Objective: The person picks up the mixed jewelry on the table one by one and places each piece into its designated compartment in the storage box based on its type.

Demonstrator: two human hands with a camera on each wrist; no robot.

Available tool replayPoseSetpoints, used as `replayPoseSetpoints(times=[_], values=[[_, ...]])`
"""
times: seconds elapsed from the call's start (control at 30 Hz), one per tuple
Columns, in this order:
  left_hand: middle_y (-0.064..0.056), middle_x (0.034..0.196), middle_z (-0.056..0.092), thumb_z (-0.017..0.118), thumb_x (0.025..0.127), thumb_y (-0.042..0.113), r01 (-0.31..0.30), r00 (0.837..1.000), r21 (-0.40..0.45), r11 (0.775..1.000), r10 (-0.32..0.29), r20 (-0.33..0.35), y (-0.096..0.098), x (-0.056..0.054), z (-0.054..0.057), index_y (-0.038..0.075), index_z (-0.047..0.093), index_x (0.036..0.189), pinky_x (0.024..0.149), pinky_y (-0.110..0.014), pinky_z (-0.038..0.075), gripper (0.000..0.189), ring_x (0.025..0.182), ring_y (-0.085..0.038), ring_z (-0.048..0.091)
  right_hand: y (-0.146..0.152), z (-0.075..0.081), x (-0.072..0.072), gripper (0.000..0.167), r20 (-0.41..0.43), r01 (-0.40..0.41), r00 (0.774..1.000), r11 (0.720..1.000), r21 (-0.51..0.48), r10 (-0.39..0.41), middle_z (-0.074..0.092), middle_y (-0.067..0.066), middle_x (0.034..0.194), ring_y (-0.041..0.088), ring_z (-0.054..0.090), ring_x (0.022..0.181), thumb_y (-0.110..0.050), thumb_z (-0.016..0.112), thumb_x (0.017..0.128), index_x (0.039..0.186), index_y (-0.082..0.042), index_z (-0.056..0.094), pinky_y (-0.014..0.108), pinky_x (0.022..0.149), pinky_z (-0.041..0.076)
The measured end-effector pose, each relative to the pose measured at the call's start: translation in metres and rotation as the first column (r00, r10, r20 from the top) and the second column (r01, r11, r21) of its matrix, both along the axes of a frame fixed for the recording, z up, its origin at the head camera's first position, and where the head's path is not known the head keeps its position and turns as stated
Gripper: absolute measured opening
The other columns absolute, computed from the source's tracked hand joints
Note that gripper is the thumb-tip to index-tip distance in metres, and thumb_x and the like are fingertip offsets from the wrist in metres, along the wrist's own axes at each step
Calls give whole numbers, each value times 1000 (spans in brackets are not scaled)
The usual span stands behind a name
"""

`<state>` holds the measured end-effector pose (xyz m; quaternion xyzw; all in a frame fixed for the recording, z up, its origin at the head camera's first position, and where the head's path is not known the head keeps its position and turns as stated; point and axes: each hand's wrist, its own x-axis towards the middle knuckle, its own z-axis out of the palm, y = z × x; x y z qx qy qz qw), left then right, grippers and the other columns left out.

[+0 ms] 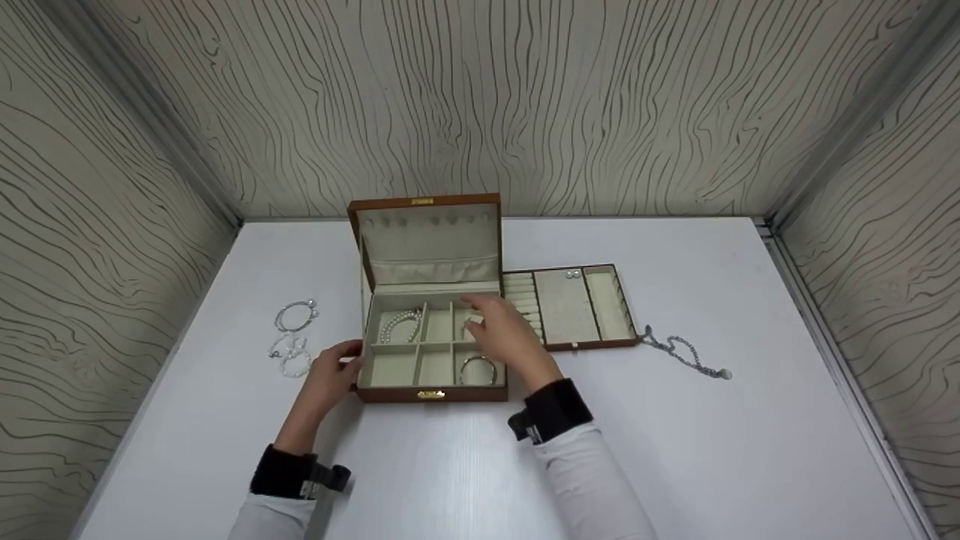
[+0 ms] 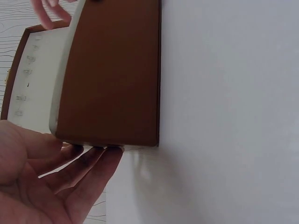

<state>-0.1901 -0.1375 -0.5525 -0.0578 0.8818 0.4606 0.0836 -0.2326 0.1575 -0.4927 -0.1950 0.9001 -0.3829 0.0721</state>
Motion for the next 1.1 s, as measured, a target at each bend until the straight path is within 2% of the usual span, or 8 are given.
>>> replayPoseSetpoints(times=[0.2,0.43,0.53,0.67,0.9,1.1], values=[[-17,127,60,52,101,9,0,1000,3,1000,0,3,0,-1,0,0,54,136,89,-40,52,37,109,-28,62,22,-15,11,47,11,95,995,995,-21,-94,56,25,124,32,63,97,-2,61,94,139,3,49,40,76,55],[-17,125,61,52,100,7,9,1000,-5,1000,-10,-21,-1,-1,-2,-1,55,135,89,-41,51,36,107,-29,62,36,-34,22,48,20,189,982,982,-27,-189,55,24,126,34,61,104,-2,61,94,140,2,48,44,82,54],[-17,126,61,52,100,8,7,1000,-5,1000,-7,-16,-1,-1,-2,0,55,135,88,-40,52,36,106,-28,62,38,-40,25,52,47,201,979,979,-44,-199,54,24,130,35,61,107,-4,62,95,144,0,45,44,84,54],[-16,126,61,52,100,8,3,1000,0,1000,-3,-11,-1,-1,-2,0,55,135,88,-39,52,36,106,-27,62,37,-46,29,56,103,218,972,973,-73,-210,50,24,137,34,61,108,-5,61,96,148,-2,41,39,79,56],[-17,127,61,52,100,8,-5,1000,-9,1000,5,-30,0,2,-4,0,55,135,90,-40,51,36,109,-28,62,35,-56,32,51,133,267,957,960,-78,-256,48,25,140,37,58,114,-10,59,98,146,-3,44,44,85,53],[-18,129,60,51,101,10,16,997,-31,999,-18,-69,-1,6,-3,-1,54,136,94,-42,49,37,116,-30,59,37,-62,31,50,199,316,937,940,-133,-287,48,23,143,31,63,107,-12,59,98,147,-10,46,35,76,55]])
